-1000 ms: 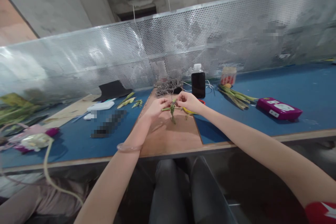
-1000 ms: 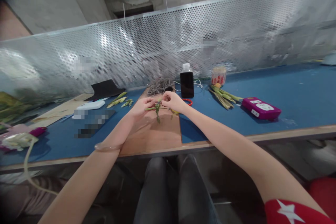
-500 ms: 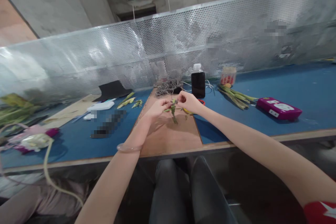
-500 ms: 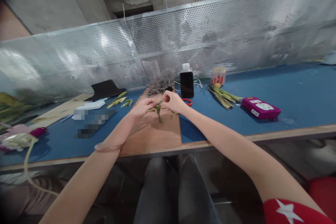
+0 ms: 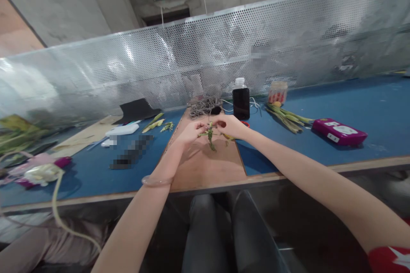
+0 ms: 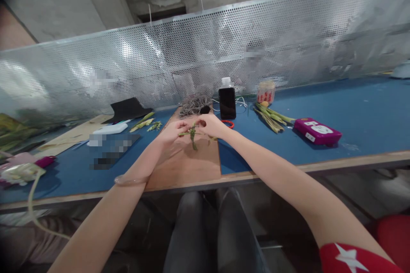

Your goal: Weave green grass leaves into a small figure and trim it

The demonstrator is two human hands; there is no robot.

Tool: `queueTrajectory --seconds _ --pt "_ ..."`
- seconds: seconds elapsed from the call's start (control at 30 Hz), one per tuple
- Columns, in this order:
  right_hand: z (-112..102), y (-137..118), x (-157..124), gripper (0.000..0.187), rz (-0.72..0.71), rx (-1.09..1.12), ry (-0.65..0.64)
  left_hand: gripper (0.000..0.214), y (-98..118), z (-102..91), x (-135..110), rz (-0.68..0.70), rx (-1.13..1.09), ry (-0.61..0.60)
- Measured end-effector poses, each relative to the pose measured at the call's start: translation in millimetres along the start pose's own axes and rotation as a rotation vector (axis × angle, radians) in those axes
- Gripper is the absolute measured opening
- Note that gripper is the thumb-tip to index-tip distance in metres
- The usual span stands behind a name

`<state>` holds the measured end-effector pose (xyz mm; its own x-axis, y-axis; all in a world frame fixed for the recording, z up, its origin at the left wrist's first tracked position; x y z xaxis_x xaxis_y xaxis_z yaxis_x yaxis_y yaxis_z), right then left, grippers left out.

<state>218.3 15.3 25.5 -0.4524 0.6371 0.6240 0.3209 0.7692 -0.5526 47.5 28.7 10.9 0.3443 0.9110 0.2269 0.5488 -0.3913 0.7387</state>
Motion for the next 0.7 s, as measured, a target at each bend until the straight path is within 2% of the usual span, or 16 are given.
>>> queueTrajectory --seconds 0.17,0.37,0.5,0.7 --pt "-1.4 -4.1 1.2 0.015 -0.089 -0.174 -0.078 0.029 3.4 4.2 -1.7 -0.029 -0.146 -0.061" --pt "-0.5 -8.5 -0.3 0.016 -0.120 -0.238 -0.178 0.031 3.2 7.0 -2.5 -0.038 -0.260 -0.091" --pt "0.4 -8.1 -1.1 0.014 -0.091 -0.248 -0.205 0.031 0.9 8.2 -1.9 -0.051 -0.235 -0.138" --pt "1.6 -5.9 -1.0 0.010 -0.074 -0.235 -0.163 0.035 1.0 9.4 -2.3 0.000 -0.082 -0.190"
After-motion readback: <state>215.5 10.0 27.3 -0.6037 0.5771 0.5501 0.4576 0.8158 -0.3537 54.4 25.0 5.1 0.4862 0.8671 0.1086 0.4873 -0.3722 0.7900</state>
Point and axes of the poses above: each hand's wrist, its own x-axis towards the middle knuckle, its own z-axis out of the palm, y = z × x, the point moved 2 cm from there along x, towards the middle knuckle, and after that the axes turned 14 degrees about x, right-handed, at the moved point
